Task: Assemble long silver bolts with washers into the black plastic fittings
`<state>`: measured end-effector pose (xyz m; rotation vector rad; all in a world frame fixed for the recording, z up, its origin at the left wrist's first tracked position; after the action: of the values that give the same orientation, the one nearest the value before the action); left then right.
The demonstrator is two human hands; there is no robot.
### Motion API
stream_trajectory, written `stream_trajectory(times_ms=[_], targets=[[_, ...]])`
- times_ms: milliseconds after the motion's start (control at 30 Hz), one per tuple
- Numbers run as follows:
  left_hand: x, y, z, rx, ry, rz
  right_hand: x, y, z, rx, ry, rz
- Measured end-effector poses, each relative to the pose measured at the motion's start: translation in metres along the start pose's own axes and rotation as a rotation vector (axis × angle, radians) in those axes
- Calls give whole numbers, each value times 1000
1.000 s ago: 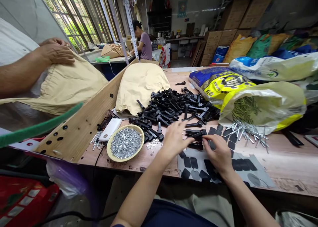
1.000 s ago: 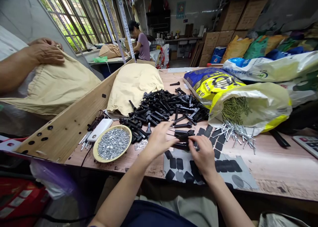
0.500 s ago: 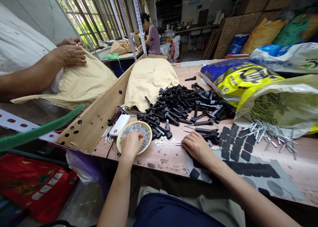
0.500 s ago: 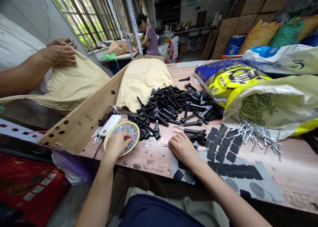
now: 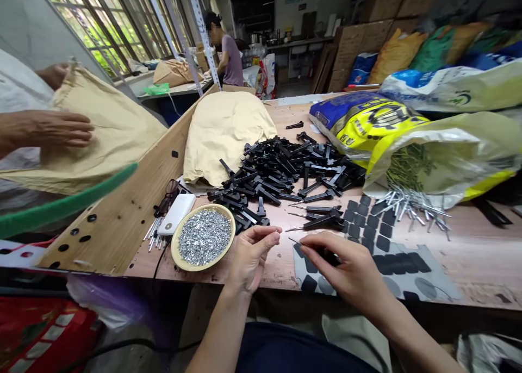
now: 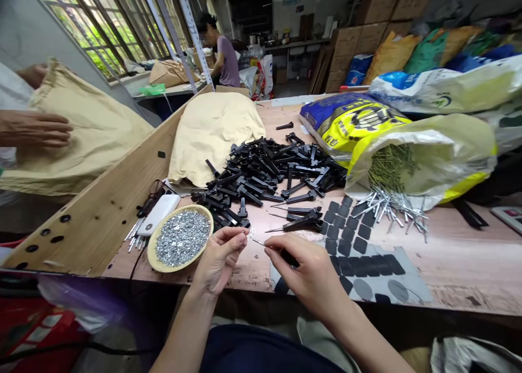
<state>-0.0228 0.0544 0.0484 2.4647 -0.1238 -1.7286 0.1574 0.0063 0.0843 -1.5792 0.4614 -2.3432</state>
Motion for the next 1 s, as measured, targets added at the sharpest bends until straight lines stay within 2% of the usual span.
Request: stream_trajectory(times_ms=[133, 300, 467, 700, 833, 1000], targets=[[17, 3, -18, 27, 153, 73, 2, 2, 2, -34, 10, 9], [17, 6, -26, 43, 165, 24, 7, 4, 5, -101, 99, 88], [12, 8, -27, 37, 113, -60, 9, 9, 5, -142, 177, 137], [12, 8, -20, -29, 83, -75, 12, 6, 6, -153, 197, 160], [12, 9, -16, -54, 51, -86, 16, 6, 5, -148, 285, 207], [8, 12, -16, -34, -1, -143, 15, 9, 3, -147, 385, 219]])
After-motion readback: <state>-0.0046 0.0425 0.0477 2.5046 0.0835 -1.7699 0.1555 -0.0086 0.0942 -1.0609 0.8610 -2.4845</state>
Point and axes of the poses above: each hand's wrist, its own y-axis away from the middle knuckle, its own z-axis out of the back of the hand, x = y × z, the point moved 7 cm from there along -y, towards the middle knuckle, and after that the axes turned 8 degrees about -z, right-handed, at the moved point
